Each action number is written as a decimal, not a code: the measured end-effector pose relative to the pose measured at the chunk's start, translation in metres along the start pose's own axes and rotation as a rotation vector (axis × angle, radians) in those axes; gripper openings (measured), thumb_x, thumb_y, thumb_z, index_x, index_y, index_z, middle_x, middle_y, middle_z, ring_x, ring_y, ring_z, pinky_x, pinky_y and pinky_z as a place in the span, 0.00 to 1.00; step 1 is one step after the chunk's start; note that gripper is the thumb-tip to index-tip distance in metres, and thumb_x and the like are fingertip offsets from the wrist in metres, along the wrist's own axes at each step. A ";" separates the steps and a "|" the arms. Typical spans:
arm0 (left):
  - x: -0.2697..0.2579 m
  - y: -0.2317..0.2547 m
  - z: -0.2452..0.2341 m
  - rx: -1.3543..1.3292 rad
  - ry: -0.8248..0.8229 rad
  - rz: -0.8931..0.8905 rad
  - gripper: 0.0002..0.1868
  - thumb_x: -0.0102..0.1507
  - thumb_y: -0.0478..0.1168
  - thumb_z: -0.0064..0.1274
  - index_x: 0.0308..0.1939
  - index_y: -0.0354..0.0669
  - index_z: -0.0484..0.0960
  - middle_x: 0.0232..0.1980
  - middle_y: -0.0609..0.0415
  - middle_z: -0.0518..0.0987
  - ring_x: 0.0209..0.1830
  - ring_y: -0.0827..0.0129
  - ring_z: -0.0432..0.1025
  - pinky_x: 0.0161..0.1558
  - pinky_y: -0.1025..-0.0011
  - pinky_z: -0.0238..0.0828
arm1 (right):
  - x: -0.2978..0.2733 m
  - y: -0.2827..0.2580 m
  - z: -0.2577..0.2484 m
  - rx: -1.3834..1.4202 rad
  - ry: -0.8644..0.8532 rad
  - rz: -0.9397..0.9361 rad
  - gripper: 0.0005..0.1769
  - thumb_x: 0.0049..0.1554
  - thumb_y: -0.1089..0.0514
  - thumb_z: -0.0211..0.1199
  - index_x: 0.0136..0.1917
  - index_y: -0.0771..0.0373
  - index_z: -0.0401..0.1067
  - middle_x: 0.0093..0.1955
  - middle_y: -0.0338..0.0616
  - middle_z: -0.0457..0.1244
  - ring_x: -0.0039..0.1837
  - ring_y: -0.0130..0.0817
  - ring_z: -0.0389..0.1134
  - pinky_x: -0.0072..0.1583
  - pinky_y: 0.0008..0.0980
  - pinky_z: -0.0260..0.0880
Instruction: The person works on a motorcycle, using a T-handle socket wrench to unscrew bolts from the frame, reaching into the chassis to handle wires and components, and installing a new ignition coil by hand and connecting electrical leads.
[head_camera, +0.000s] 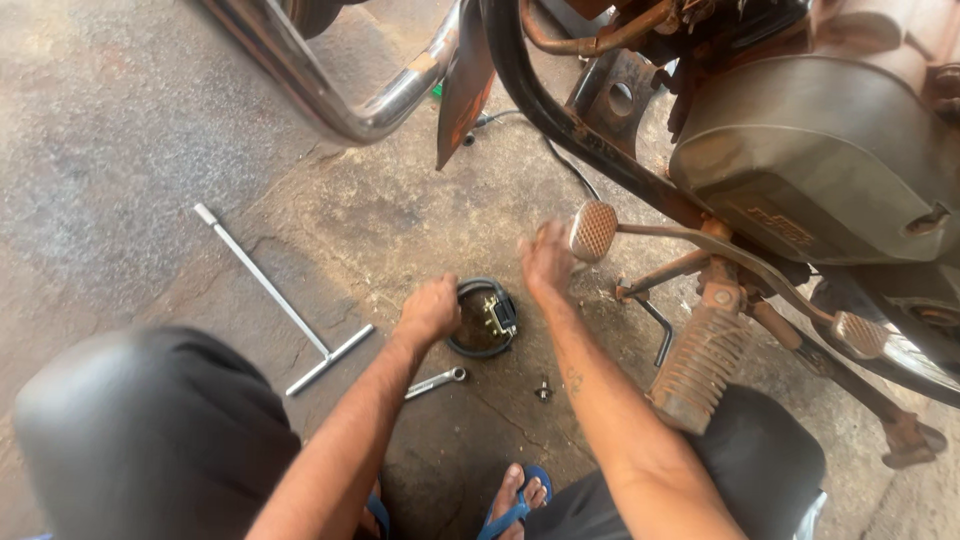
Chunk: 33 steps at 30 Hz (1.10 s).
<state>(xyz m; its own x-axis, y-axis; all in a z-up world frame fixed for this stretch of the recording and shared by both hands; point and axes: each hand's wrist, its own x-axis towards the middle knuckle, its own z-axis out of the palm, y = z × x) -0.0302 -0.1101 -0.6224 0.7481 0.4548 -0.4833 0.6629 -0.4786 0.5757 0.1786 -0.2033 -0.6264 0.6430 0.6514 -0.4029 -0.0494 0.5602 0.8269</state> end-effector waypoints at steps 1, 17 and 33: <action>-0.005 -0.001 0.001 -0.020 0.038 0.002 0.17 0.63 0.33 0.46 0.56 0.37 0.74 0.57 0.35 0.79 0.58 0.42 0.75 0.59 0.50 0.73 | 0.003 -0.001 -0.003 0.595 -0.011 0.077 0.44 0.48 0.35 0.71 0.64 0.68 0.65 0.63 0.58 0.62 0.64 0.48 0.62 0.62 0.53 0.62; -0.005 0.051 -0.073 -0.714 -0.133 -0.111 0.11 0.68 0.38 0.50 0.49 0.34 0.75 0.37 0.47 0.78 0.34 0.60 0.72 0.40 0.55 0.74 | -0.056 -0.044 -0.021 2.547 0.225 0.732 0.12 0.57 0.51 0.65 0.50 0.60 0.76 0.58 0.52 0.65 0.63 0.46 0.63 0.64 0.57 0.62; -0.205 0.113 -0.190 -0.798 -0.019 0.127 0.12 0.64 0.44 0.58 0.45 0.40 0.79 0.28 0.59 0.71 0.24 0.75 0.61 0.27 0.71 0.55 | -0.148 0.120 -0.002 4.083 -0.428 -1.612 0.38 0.68 0.42 0.63 0.76 0.75 0.62 0.62 0.61 0.65 0.58 0.42 0.69 0.58 0.36 0.77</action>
<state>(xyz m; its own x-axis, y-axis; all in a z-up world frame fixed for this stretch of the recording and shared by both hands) -0.1141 -0.1148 -0.3334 0.8211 0.4168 -0.3899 0.3569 0.1581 0.9207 0.0764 -0.2313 -0.4687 0.1060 0.9328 -0.3444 -0.9257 -0.0339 -0.3768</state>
